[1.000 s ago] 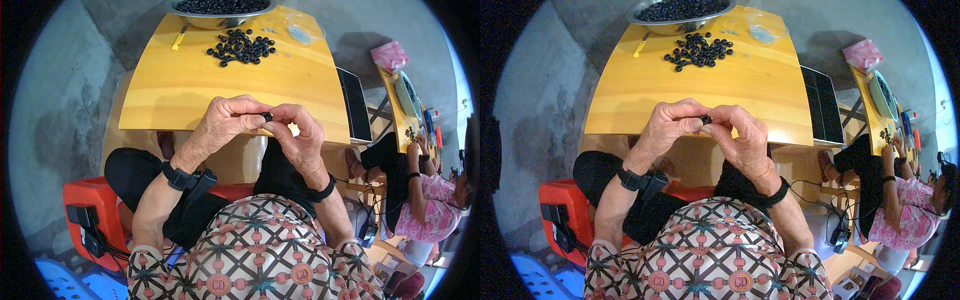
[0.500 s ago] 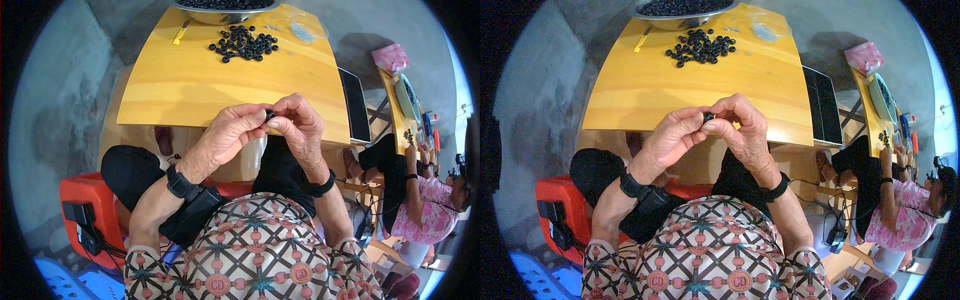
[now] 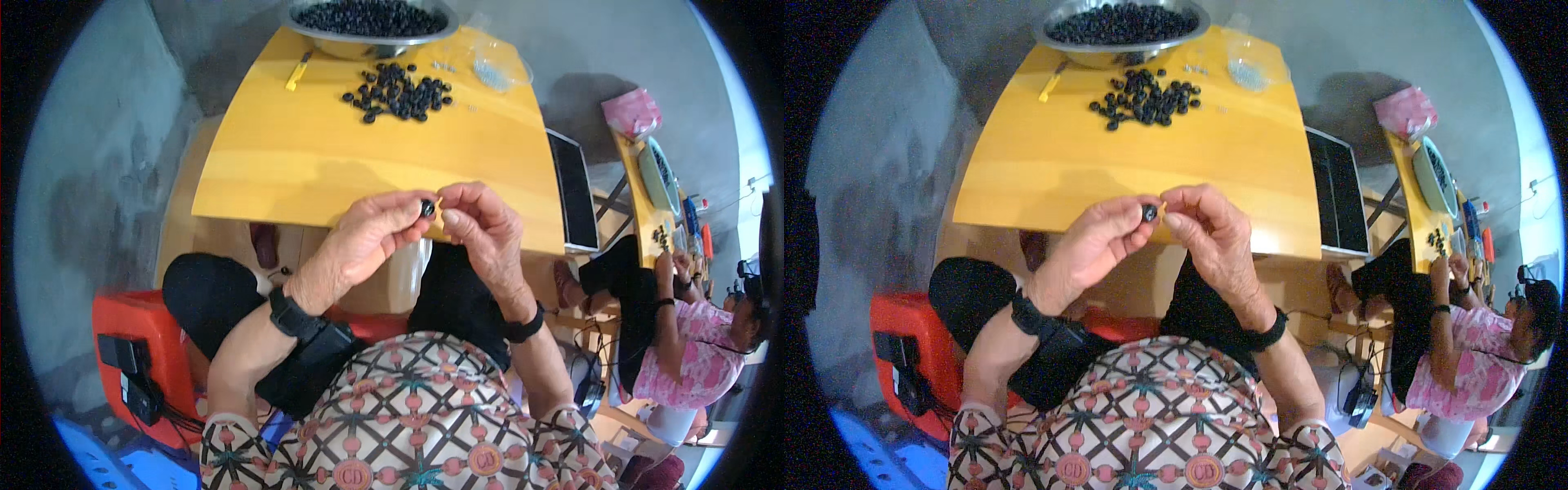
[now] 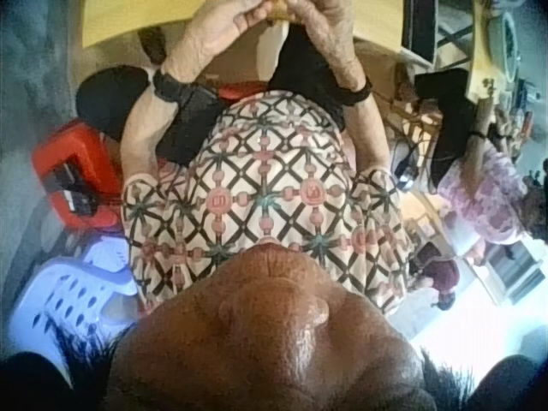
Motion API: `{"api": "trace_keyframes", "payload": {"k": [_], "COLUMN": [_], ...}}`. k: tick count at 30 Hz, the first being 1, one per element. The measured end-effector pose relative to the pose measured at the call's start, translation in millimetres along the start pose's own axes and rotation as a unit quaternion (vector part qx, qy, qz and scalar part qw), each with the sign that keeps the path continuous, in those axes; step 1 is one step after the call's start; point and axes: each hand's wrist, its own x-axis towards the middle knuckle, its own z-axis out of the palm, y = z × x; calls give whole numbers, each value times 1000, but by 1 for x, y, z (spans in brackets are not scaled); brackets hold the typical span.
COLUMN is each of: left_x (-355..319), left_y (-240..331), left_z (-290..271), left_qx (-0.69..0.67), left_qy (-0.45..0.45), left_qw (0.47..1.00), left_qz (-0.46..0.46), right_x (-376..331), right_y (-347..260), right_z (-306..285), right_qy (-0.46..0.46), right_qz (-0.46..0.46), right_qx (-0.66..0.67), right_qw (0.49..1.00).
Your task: Assembling small black plastic or rubber components at a table.
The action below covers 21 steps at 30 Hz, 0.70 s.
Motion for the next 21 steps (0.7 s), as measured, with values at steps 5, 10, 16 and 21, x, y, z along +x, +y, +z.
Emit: {"api": "trace_keyframes", "payload": {"k": [5, 10, 16, 21], "left_x": [-2, 1, -3, -7], "left_y": [6, 12, 21, 26], "left_z": [-4, -6, -8, -12], "left_qx": [-8, -18, -20, -25], "left_qy": [7, 11, 40, 37], "left_qw": [1000, 1000, 999, 998], "left_qz": [0, 16, 28, 38], "right_x": [27, 71, 115, 125], "right_y": [-5, -9, 16, 6], "right_z": [-14, -25, -54, -38], "right_qy": [-5, 11, 31, 1], "right_qz": [51, 62, 34, 34], "right_qx": [-36, -199, -300, -303], "right_qw": [998, 978, 953, 952]}}
